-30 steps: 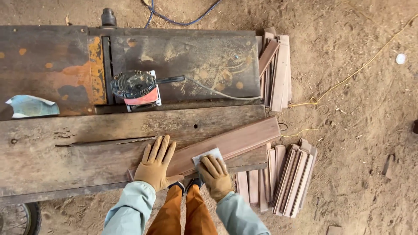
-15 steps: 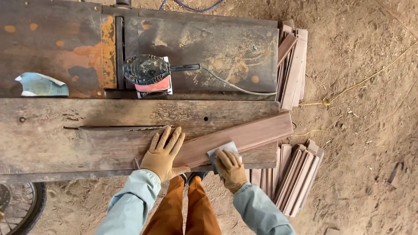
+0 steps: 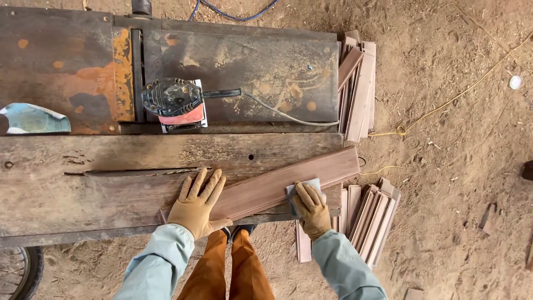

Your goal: Sanding a wooden board by hand with sandpaper.

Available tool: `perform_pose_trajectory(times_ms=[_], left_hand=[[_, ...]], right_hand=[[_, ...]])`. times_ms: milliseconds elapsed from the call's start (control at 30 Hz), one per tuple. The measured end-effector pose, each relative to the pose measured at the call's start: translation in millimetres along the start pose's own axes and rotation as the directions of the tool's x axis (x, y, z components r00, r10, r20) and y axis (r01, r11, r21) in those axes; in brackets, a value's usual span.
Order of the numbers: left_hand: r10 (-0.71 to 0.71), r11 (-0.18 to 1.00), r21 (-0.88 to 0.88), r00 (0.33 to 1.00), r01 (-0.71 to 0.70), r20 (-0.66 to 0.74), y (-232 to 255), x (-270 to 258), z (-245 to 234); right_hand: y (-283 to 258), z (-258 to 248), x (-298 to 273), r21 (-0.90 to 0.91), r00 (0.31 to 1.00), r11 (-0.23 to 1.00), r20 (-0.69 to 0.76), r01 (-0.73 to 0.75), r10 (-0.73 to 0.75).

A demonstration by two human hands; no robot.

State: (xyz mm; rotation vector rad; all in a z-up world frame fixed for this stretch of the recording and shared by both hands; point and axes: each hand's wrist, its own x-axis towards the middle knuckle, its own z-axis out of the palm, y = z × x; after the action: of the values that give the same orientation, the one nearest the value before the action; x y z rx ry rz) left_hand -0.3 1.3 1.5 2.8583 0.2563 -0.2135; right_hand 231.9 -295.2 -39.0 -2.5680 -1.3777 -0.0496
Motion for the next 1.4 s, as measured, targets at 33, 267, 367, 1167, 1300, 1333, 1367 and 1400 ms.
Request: perform_pose_trajectory(times_ms=[33,267,367,1167,1300,1333,1367,1400], left_hand=[[-0.005,1.0,0.005,1.0,0.005,0.03,-0.8,0.2,-0.1],[-0.011,0.999,-0.041,1.0,0.012,0.01,-3.0,0.7,1.0],[-0.021,0.999,0.026,0.996,0.019,0.092,1.1,6.9,-14.9],[0.076,0.997,0.008,0.991,-0.076,-0.106,-12.5,-12.7,26.5],[0.095,0.994,0.061,0.989,-0.088,-0.116,-11.9,-11.1,17.3],[0.086,0.996,0.035,0.988,-0.082,-0.13,-11.6,-10.6,17.6],[0.081,0.997,0.009,0.987,-0.08,-0.14,-11.5,-10.6,18.6],[0.091,0.996,0.014,0.985,-0.09,-0.144,-10.8,-10.3,15.0]], right_hand=[[0.7,-2.7,4.7,0.065,0.997,0.995,0.019,0.073,-0.074],[92.7,-22.6,-6.3,-0.225,0.982,0.974,-0.189,-0.036,-0.007],[-24.0,-48.1,30.1,-0.087,0.989,0.993,-0.114,0.083,-0.093],[-58.3,-37.8,17.2,0.446,0.742,0.644,0.599,-0.622,0.302],[11.0,-7.2,-26.9,0.307,0.964,0.917,0.16,-0.254,0.213],[-4.4,-3.1,-23.2,0.713,0.799,0.444,0.276,-0.543,0.535],[-20.7,2.1,-21.4,0.822,0.546,-0.24,0.532,-0.516,0.648],[-51.9,15.6,-19.3,0.827,0.545,-0.241,0.525,-0.508,0.653]])
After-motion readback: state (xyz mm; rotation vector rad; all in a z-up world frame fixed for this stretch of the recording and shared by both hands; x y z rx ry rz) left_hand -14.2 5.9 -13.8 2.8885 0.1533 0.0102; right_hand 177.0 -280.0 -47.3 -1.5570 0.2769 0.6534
